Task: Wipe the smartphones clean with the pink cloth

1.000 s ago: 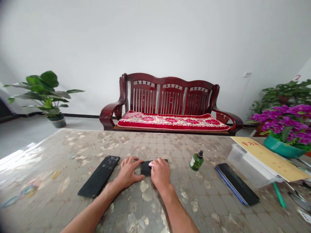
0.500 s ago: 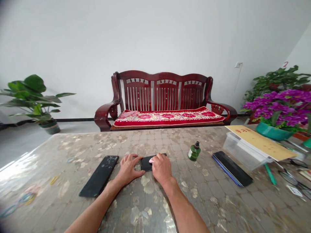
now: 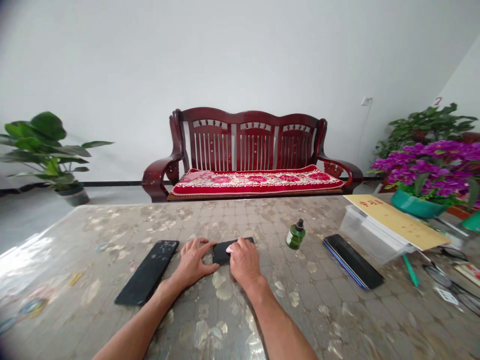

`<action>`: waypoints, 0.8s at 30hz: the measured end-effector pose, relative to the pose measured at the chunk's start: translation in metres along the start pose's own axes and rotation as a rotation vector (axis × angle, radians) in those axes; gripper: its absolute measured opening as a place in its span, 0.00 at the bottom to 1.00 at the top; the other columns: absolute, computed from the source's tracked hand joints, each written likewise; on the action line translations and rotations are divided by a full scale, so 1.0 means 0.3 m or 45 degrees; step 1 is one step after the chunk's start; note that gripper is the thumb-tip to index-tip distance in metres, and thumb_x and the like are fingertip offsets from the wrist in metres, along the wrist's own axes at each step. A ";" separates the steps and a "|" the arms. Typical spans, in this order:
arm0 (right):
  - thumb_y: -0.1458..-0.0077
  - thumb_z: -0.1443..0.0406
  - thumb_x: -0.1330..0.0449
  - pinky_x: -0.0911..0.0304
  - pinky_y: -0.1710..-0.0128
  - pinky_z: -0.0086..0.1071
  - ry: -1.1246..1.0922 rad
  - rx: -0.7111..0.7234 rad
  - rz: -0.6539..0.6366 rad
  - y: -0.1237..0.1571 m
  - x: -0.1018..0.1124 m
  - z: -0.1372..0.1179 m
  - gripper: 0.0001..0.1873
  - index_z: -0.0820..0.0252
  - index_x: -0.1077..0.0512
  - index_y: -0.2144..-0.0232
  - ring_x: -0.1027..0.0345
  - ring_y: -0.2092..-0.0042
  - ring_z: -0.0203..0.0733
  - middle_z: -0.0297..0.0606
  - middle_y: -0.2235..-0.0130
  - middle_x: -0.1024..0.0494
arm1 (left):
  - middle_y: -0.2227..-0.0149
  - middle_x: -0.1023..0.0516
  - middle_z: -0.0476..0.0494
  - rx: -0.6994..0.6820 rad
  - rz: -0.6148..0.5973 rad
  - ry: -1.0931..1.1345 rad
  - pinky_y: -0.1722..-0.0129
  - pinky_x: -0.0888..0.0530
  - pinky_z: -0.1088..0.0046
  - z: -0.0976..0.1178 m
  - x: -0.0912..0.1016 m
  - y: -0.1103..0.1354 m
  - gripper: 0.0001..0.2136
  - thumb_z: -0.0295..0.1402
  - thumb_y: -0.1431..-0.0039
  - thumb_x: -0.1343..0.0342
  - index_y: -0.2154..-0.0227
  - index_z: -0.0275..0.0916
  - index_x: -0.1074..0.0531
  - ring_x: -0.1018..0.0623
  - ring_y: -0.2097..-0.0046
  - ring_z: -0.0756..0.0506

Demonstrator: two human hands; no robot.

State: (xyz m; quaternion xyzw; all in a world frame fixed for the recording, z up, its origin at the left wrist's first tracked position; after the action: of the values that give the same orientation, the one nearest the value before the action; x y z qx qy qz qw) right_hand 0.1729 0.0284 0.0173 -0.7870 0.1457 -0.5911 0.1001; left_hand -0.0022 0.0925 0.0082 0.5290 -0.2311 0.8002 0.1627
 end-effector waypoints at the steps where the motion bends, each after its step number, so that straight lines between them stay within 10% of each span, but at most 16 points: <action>1: 0.40 0.70 0.43 0.46 0.57 0.32 0.009 -0.019 -0.001 -0.002 0.006 0.014 0.10 0.52 0.23 0.64 0.33 0.57 0.41 0.35 0.62 0.24 | 0.48 0.30 0.42 0.000 0.000 -0.001 0.43 0.41 0.57 -0.001 -0.001 0.000 0.26 0.42 0.54 0.34 0.49 0.49 0.26 0.32 0.45 0.35; 7: 0.41 0.69 0.41 0.46 0.59 0.33 0.155 -0.246 0.037 -0.022 0.043 0.118 0.08 0.54 0.23 0.63 0.33 0.58 0.42 0.38 0.61 0.24 | 0.47 0.30 0.41 -0.006 -0.014 -0.006 0.43 0.41 0.56 -0.004 -0.002 0.000 0.27 0.42 0.54 0.34 0.48 0.49 0.26 0.33 0.45 0.35; 16: 0.42 0.71 0.43 0.46 0.58 0.31 -0.051 0.099 -0.030 0.016 -0.005 -0.035 0.10 0.51 0.23 0.65 0.33 0.58 0.41 0.35 0.62 0.24 | 0.48 0.30 0.41 0.001 0.016 0.015 0.44 0.40 0.56 -0.013 -0.019 -0.005 0.27 0.41 0.56 0.34 0.48 0.49 0.26 0.33 0.45 0.34; 24: 0.41 0.63 0.44 0.40 0.58 0.30 -0.286 -0.369 0.237 -0.040 0.025 0.203 0.10 0.56 0.22 0.65 0.30 0.58 0.42 0.38 0.63 0.22 | 0.40 0.36 0.36 -0.098 0.003 0.023 0.41 0.39 0.51 -0.008 -0.016 0.000 0.27 0.38 0.53 0.34 0.47 0.44 0.27 0.37 0.39 0.31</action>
State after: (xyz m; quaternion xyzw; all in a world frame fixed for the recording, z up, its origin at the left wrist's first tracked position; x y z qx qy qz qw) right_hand 0.2345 0.0360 0.0110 -0.8373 0.2892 -0.4606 0.0555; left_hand -0.0021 0.0938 0.0031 0.5147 -0.2607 0.7958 0.1840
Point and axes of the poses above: each hand's wrist, its own y-axis away from the middle knuckle, its own x-axis out of the back of the hand, z = x × y, the point moved 3 cm from there along -y, towards the middle knuckle
